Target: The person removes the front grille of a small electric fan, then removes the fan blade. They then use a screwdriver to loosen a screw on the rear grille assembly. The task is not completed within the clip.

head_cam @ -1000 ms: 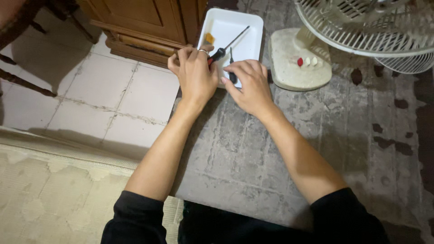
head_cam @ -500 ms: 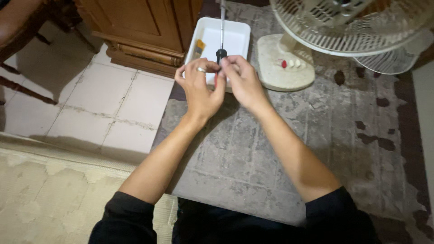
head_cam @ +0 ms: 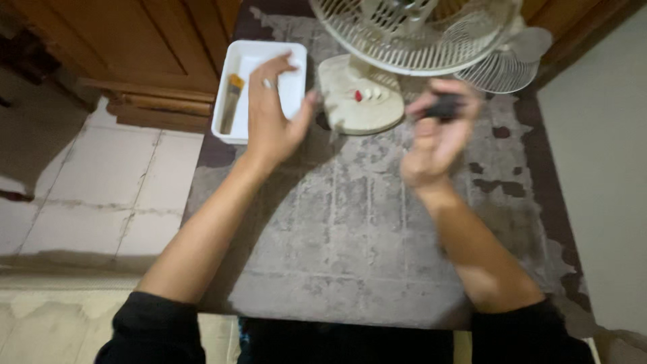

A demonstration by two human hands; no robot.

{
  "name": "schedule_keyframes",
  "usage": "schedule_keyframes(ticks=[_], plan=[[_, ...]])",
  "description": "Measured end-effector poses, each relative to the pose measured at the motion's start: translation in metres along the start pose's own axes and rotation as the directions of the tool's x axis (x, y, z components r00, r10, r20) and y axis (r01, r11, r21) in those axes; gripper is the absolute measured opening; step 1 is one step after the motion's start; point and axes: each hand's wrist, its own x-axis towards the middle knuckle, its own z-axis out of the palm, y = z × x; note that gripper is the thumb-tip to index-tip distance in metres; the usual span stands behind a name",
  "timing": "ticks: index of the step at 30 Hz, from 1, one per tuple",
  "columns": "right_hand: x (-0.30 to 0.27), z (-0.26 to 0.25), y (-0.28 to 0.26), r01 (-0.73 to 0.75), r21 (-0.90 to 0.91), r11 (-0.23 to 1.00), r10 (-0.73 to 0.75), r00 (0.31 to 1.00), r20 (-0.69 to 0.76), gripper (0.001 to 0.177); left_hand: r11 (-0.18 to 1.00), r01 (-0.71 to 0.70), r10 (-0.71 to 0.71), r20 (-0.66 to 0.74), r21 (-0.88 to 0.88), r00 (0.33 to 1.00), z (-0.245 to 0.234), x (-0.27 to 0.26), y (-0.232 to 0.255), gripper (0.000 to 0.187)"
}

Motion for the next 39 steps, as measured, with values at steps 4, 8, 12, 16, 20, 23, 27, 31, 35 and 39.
schedule_keyframes(ticks=[4, 8, 12, 16, 20, 23, 27, 31, 35, 39], plan=[[0.029, -0.032, 0.025, -0.039, -0.137, 0.990, 0.007, 0.974, -0.228, 0.016, 0.963, 0.147, -0.172, -0.097, -0.226, 0.980, 0.039, 0.039, -0.011, 0.066], [0.033, -0.039, 0.046, -0.149, -0.260, 0.954, 0.083, 0.965, -0.250, 0.031, 0.803, 0.080, -0.189, -0.125, -0.591, 0.974, 0.084, 0.067, -0.016, 0.075], [0.037, -0.033, 0.068, -0.208, -0.108, 0.972, 0.187, 0.966, -0.176, 0.036, 0.729, 0.161, -0.341, -0.149, -0.665, 0.928, 0.113, 0.076, -0.005, 0.068], [0.059, -0.031, 0.088, -0.505, 0.102, 0.857, 0.511, 0.808, -0.291, 0.040, 0.866, 0.245, -0.380, -0.258, -0.435, 0.888, 0.109, 0.068, 0.013, 0.066], [0.084, -0.034, 0.102, -0.276, -0.163, 0.947, 0.221, 0.931, -0.291, 0.042, 0.858, 0.264, -0.407, -0.267, -0.441, 0.874, 0.103, 0.075, 0.028, 0.062], [0.100, -0.035, 0.117, -0.313, -0.178, 0.933, 0.264, 0.931, -0.253, 0.039, 0.855, 0.321, -0.447, -0.263, -0.407, 0.855, 0.100, 0.081, 0.032, 0.058], [0.126, -0.034, 0.143, -0.256, -0.048, 0.965, 0.244, 0.953, -0.176, 0.036, 0.917, 0.193, -0.311, -0.322, -0.350, 0.894, 0.097, 0.079, 0.037, 0.047], [0.139, -0.034, 0.157, -0.297, -0.270, 0.916, 0.266, 0.953, -0.148, 0.033, 0.908, 0.243, -0.346, -0.284, -0.342, 0.894, 0.095, 0.080, 0.039, 0.034], [0.154, -0.032, 0.164, -0.368, -0.320, 0.873, 0.348, 0.930, -0.120, 0.034, 0.917, 0.231, -0.320, -0.254, -0.325, 0.913, 0.090, 0.088, 0.031, 0.031], [0.160, -0.023, 0.162, -0.389, -0.263, 0.883, 0.383, 0.920, -0.077, 0.040, 0.867, 0.237, -0.343, -0.179, -0.437, 0.922, 0.087, 0.091, 0.026, 0.031]])
